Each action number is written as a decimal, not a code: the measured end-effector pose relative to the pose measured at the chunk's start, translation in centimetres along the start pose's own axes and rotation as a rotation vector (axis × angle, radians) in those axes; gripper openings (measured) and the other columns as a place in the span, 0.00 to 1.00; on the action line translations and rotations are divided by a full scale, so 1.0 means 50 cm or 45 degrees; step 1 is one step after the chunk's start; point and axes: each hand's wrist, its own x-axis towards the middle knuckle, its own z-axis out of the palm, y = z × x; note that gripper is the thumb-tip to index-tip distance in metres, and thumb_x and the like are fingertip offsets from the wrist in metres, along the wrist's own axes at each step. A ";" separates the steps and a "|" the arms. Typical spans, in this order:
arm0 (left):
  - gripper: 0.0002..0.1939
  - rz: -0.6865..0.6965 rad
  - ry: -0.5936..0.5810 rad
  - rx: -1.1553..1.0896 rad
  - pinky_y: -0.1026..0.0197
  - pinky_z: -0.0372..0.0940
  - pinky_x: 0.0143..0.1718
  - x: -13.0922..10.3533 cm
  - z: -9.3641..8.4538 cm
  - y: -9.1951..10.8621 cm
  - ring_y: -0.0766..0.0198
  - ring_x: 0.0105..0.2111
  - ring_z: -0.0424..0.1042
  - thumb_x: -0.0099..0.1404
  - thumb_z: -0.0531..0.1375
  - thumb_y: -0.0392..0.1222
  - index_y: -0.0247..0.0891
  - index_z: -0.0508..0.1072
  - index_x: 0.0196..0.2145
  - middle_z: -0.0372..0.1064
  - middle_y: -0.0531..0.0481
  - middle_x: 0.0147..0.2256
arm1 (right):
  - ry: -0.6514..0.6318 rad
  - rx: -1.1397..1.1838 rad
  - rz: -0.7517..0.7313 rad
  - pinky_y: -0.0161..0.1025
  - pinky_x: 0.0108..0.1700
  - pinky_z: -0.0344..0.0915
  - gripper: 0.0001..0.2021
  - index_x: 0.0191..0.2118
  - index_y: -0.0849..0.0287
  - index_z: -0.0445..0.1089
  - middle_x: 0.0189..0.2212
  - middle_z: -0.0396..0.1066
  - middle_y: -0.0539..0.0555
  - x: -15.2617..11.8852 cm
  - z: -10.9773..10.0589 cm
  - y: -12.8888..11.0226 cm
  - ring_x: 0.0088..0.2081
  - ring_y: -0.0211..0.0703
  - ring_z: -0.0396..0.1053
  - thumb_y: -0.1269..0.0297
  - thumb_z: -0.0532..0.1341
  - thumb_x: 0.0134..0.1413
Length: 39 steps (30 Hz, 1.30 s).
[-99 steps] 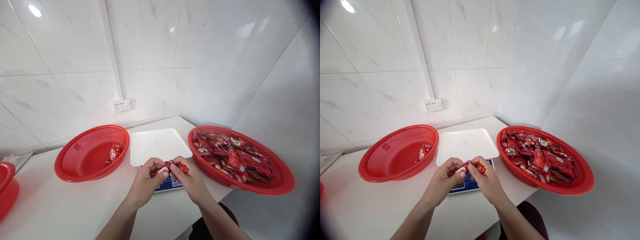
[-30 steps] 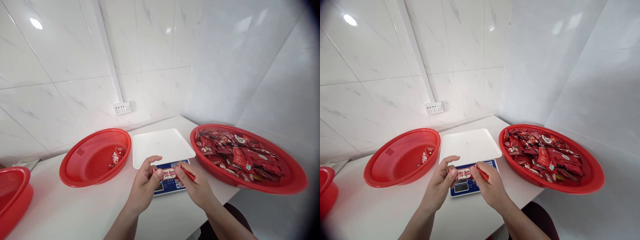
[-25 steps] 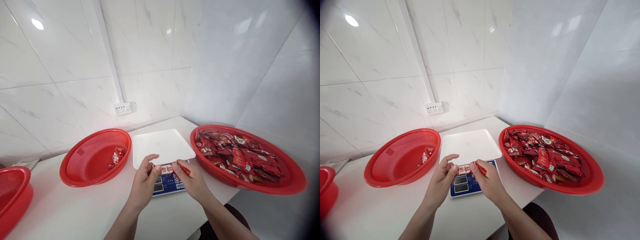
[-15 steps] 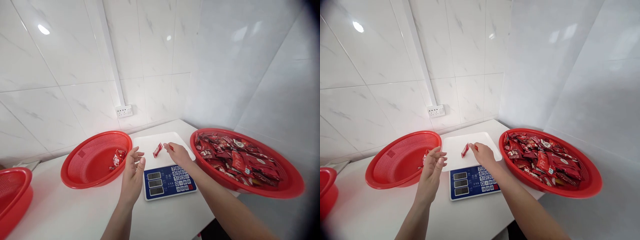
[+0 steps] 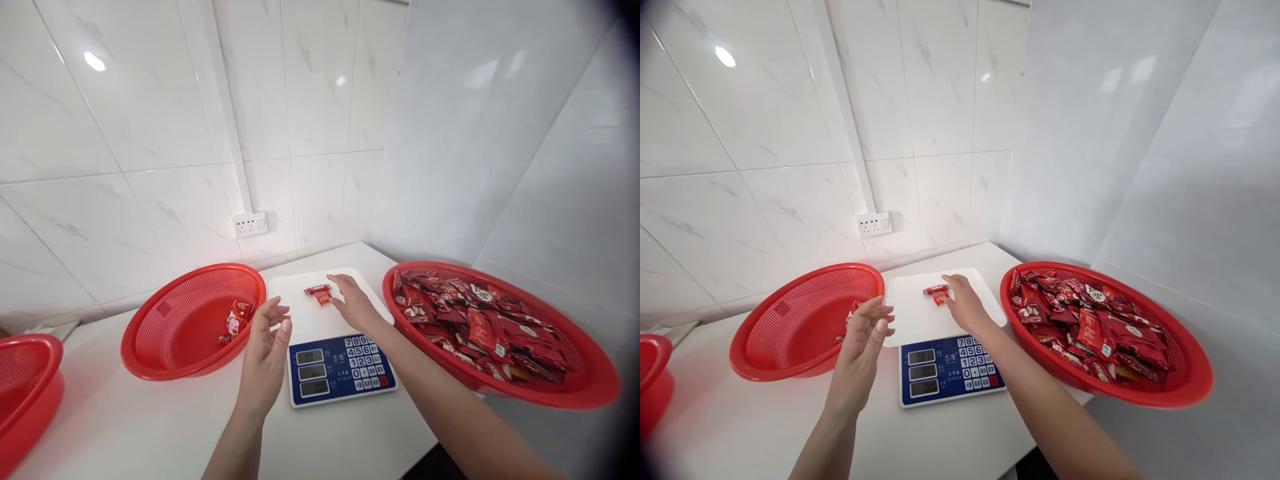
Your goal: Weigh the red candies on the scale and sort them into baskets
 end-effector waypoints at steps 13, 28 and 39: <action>0.19 0.046 -0.055 0.025 0.52 0.61 0.46 -0.001 -0.002 -0.001 0.57 0.48 0.63 0.63 0.52 0.51 0.44 0.60 0.50 0.63 0.45 0.46 | -0.301 -0.353 -0.065 0.50 0.59 0.46 0.23 0.59 0.58 0.54 0.60 0.51 0.58 0.014 -0.006 0.007 0.62 0.53 0.41 0.68 0.50 0.57; 0.25 -0.091 -0.025 0.094 0.46 0.63 0.46 0.016 0.010 -0.023 0.52 0.44 0.66 0.56 0.56 0.59 0.45 0.63 0.49 0.65 0.47 0.46 | -0.196 -0.744 0.707 0.55 0.54 0.51 0.37 0.62 0.55 0.49 0.63 0.43 0.61 -0.200 -0.321 0.284 0.61 0.63 0.41 0.50 0.58 0.47; 0.23 -0.070 -0.067 0.115 0.45 0.63 0.46 0.019 0.013 -0.035 0.53 0.45 0.66 0.58 0.56 0.56 0.46 0.62 0.49 0.65 0.48 0.46 | -0.226 -0.684 0.619 0.48 0.50 0.56 0.31 0.58 0.53 0.57 0.54 0.63 0.58 -0.210 -0.328 0.244 0.53 0.56 0.60 0.56 0.60 0.45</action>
